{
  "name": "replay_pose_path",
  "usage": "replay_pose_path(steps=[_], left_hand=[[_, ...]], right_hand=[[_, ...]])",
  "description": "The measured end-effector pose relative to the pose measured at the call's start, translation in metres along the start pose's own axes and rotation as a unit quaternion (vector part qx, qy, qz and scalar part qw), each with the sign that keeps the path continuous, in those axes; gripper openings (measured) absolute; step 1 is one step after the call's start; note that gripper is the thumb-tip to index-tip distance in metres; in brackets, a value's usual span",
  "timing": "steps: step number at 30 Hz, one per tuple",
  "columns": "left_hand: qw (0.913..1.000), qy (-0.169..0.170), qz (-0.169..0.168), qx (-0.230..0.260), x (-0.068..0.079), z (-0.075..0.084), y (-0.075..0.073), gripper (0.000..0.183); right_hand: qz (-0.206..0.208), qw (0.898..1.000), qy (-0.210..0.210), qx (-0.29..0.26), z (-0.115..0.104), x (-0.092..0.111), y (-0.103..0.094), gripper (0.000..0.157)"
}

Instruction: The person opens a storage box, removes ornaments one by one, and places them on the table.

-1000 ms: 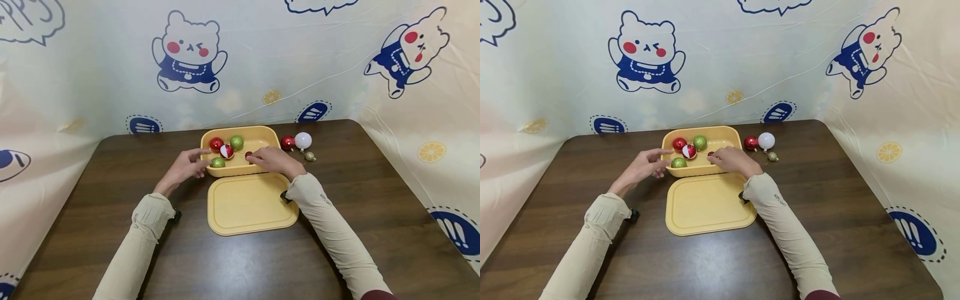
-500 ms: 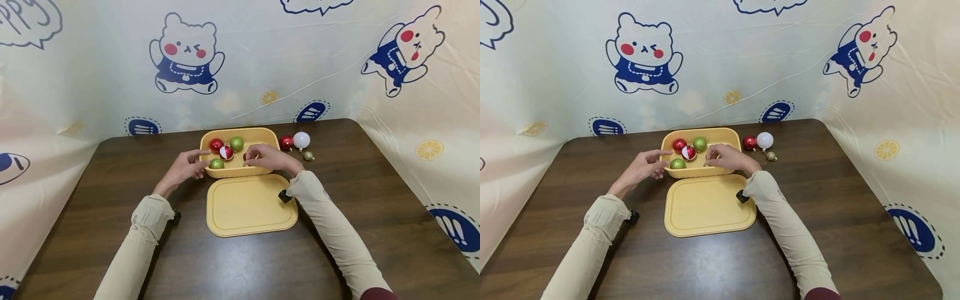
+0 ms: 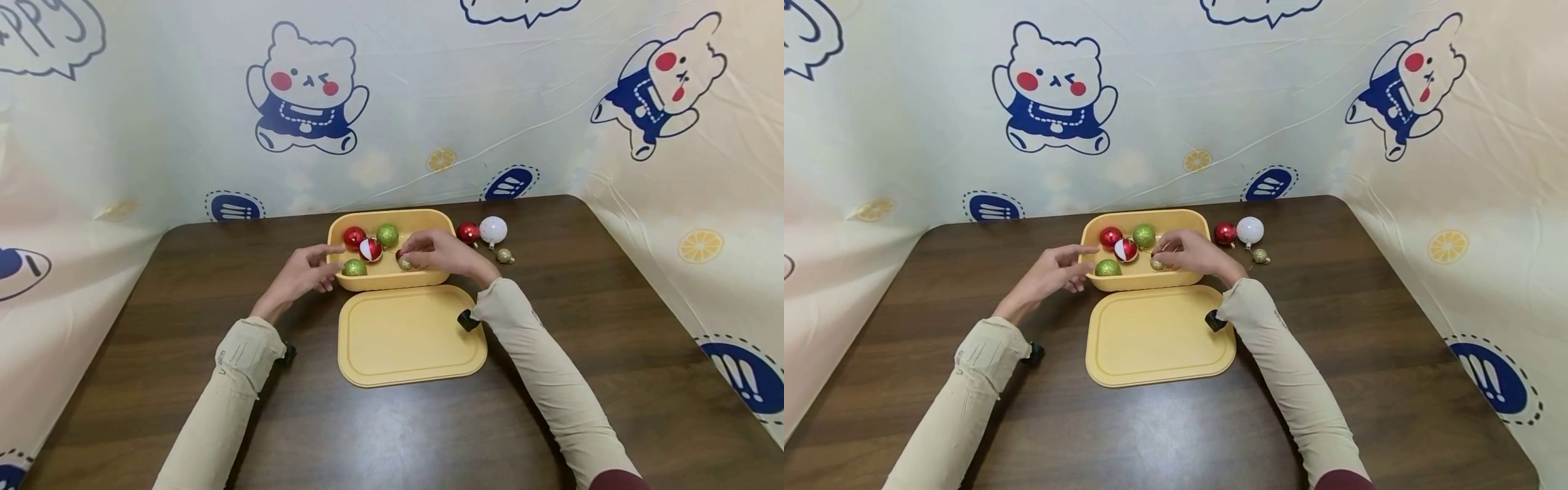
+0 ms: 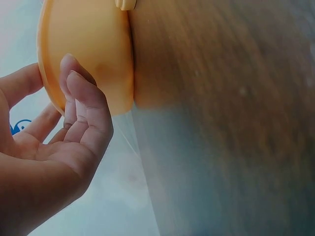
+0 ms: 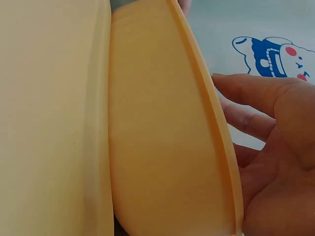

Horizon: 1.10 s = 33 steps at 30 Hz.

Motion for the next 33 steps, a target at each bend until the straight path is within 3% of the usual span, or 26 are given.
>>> replay_pose_path(steps=[9,14,20,33], left_hand=[[1.0,-0.003,-0.004,-0.001,0.002,0.001,-0.004,0.046],[1.0,-0.006,-0.002,0.001,0.003,0.0,-0.005,0.046],[0.9999,-0.006,-0.007,0.009,0.001,0.0,-0.001,0.047],[0.9998,-0.015,-0.01,0.007,-0.002,-0.001,-0.002,0.047]], right_hand=[[0.05,0.996,-0.009,-0.078,-0.003,0.002,-0.012,0.021],[0.082,0.993,-0.019,-0.088,-0.007,0.008,-0.021,0.025],[0.119,0.989,-0.019,-0.082,-0.01,0.02,-0.031,0.029],[0.127,0.991,-0.018,-0.044,-0.011,0.045,-0.039,0.026]])
Point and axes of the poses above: each hand's wrist, its own x-axis away from the middle knuckle, its own y-axis out of the palm, z = x × y, the point moved 1 cm from there along -x, towards the middle knuckle, and after that the axes turned 1 degree about y, right-handed, at the moved point
